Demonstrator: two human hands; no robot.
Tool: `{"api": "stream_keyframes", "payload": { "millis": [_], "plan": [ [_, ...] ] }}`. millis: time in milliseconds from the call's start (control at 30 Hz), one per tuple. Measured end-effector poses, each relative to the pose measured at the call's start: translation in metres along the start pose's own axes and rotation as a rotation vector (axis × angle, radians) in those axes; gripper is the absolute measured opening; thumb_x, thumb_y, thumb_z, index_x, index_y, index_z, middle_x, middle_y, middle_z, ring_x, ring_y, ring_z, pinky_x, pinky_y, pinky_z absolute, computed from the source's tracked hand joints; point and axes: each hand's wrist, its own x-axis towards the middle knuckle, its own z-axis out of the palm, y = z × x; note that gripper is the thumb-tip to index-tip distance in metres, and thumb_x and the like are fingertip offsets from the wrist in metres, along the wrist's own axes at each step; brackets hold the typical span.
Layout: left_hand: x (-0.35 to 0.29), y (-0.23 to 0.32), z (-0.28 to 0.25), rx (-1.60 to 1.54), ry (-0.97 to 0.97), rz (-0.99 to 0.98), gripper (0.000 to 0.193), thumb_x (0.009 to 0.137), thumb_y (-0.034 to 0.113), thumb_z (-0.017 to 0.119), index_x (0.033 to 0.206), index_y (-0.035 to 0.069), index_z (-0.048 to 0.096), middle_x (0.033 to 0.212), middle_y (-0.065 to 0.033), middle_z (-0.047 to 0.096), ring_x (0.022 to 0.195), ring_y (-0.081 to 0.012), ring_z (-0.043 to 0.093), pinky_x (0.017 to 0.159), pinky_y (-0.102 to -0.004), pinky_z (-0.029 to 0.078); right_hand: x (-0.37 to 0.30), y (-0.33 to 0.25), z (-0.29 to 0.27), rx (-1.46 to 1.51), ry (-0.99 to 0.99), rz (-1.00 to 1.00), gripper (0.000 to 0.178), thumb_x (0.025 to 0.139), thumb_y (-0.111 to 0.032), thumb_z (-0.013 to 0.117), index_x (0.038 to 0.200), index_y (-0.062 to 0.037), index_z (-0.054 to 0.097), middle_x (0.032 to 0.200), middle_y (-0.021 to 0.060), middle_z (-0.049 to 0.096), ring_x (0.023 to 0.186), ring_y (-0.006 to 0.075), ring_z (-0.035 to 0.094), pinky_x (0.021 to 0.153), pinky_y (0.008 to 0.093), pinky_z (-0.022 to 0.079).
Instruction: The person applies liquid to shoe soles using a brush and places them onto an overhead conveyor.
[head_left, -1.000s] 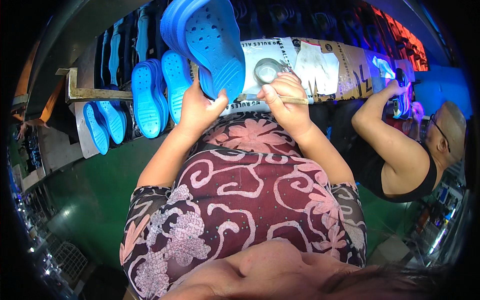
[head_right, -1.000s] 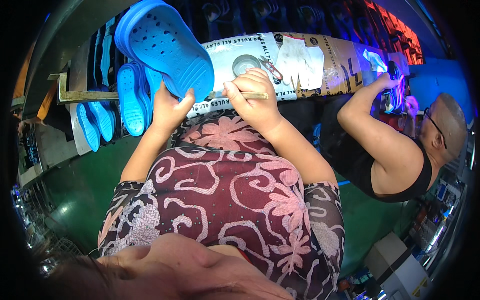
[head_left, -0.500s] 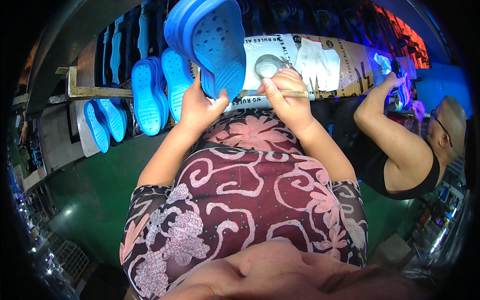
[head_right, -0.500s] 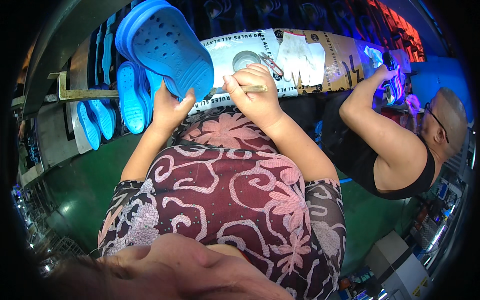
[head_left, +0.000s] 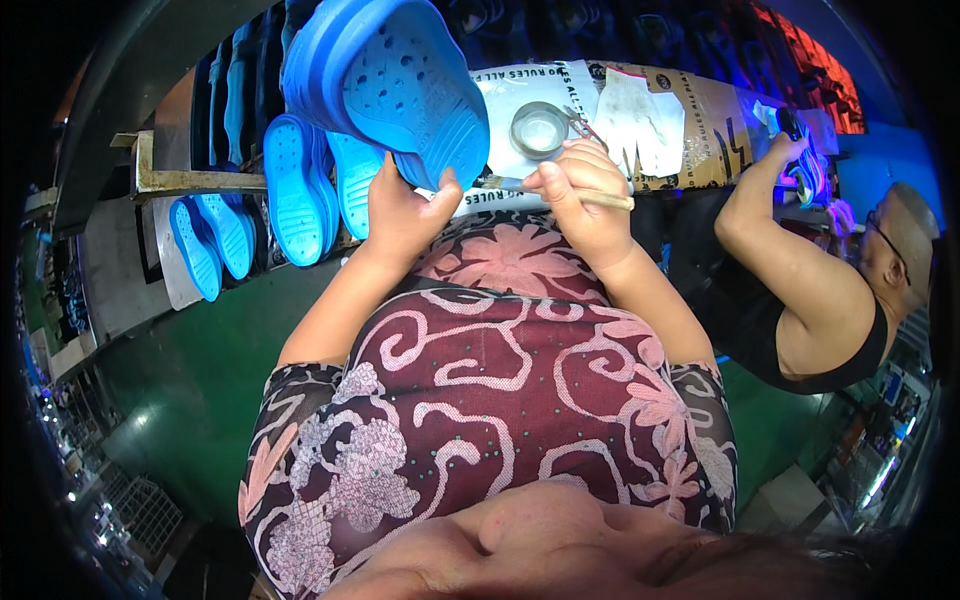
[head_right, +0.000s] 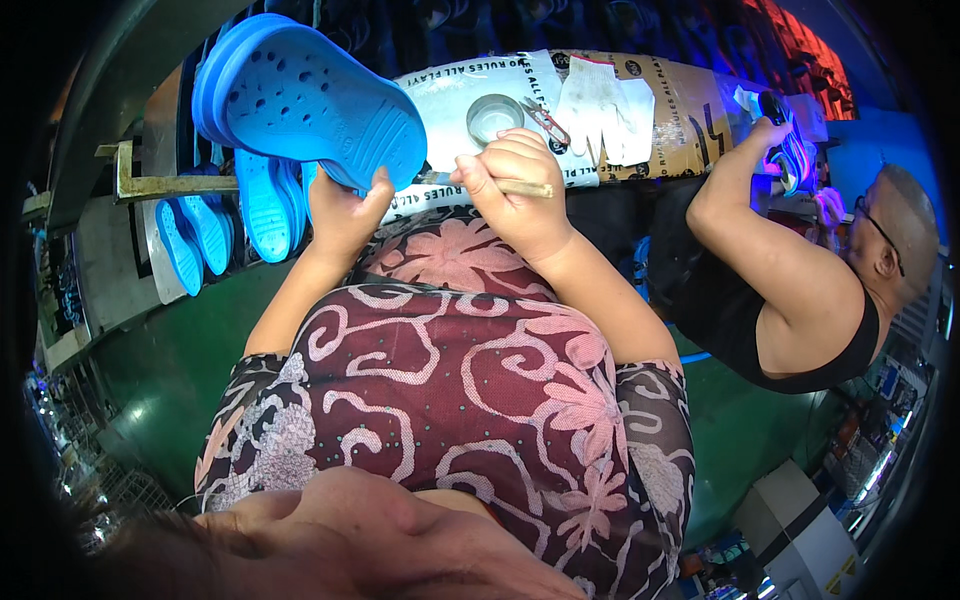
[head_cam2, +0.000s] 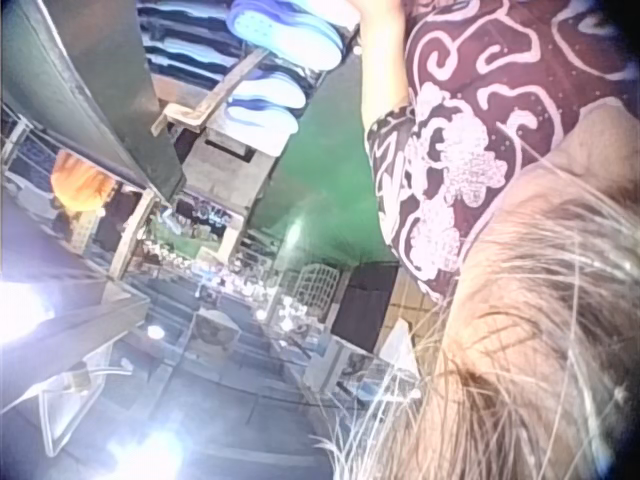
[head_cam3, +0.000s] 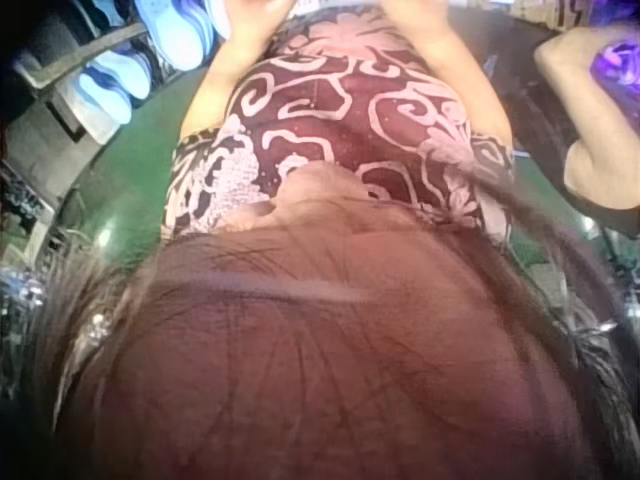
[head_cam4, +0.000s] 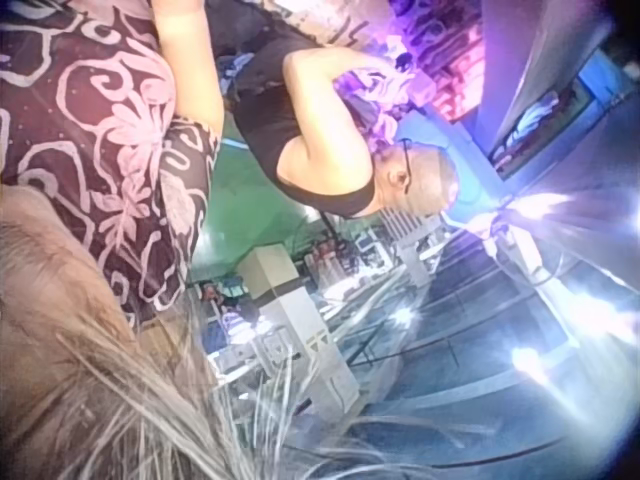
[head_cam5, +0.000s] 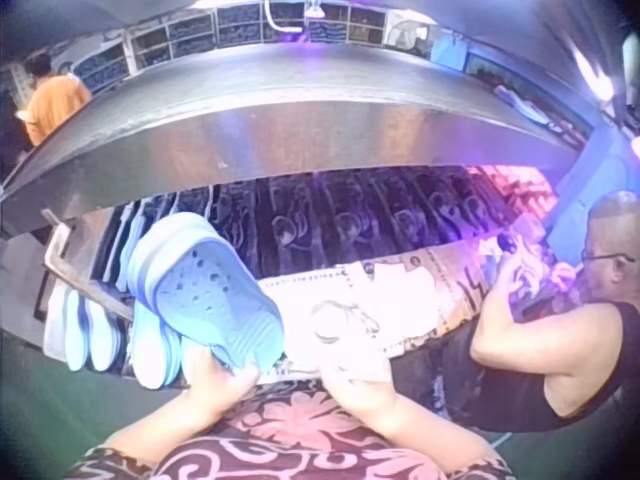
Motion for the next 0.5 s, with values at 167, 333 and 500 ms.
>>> {"api": "stream_keyframes", "payload": {
  "millis": [167, 333, 500],
  "plan": [
    [0.000, 0.005, 0.001, 0.074, -0.042, 0.140, 0.033, 0.066, 0.002, 0.064, 0.098, -0.002, 0.055, 0.085, -0.0147, 0.062, 0.074, -0.0249, 0.063, 0.067, -0.0327, 0.048, 0.003, 0.004, 0.004, 0.038, 0.169, -0.072, 0.019, 0.078, -0.012, 0.063, 0.060, -0.0054, 0.062, 0.055, 0.0058, 0.056, 0.053, 0.0227, 0.050, 0.062, 0.0323, 0.040],
    [0.009, 0.010, 0.007, -0.048, 0.058, 0.271, 0.028, 0.066, 0.001, 0.064, 0.093, -0.003, 0.058, 0.086, -0.0135, 0.062, 0.074, -0.0246, 0.061, 0.065, -0.0322, 0.048, 0.003, 0.002, 0.009, 0.008, 0.129, -0.148, 0.018, 0.076, -0.012, 0.064, 0.060, -0.0053, 0.061, 0.056, 0.0047, 0.057, 0.055, 0.0227, 0.052, 0.068, 0.0331, 0.041],
    [0.013, 0.020, 0.004, 0.030, 0.068, 0.362, 0.027, 0.068, 0.001, 0.063, 0.094, -0.003, 0.059, 0.087, -0.0135, 0.061, 0.076, -0.0246, 0.061, 0.066, -0.0324, 0.049, -0.003, 0.003, 0.003, 0.049, 0.092, -0.030, 0.029, 0.087, -0.016, 0.052, 0.063, -0.0034, 0.063, 0.059, 0.0044, 0.061, 0.059, 0.0186, 0.057, 0.081, 0.0365, 0.042]
  ]
}}
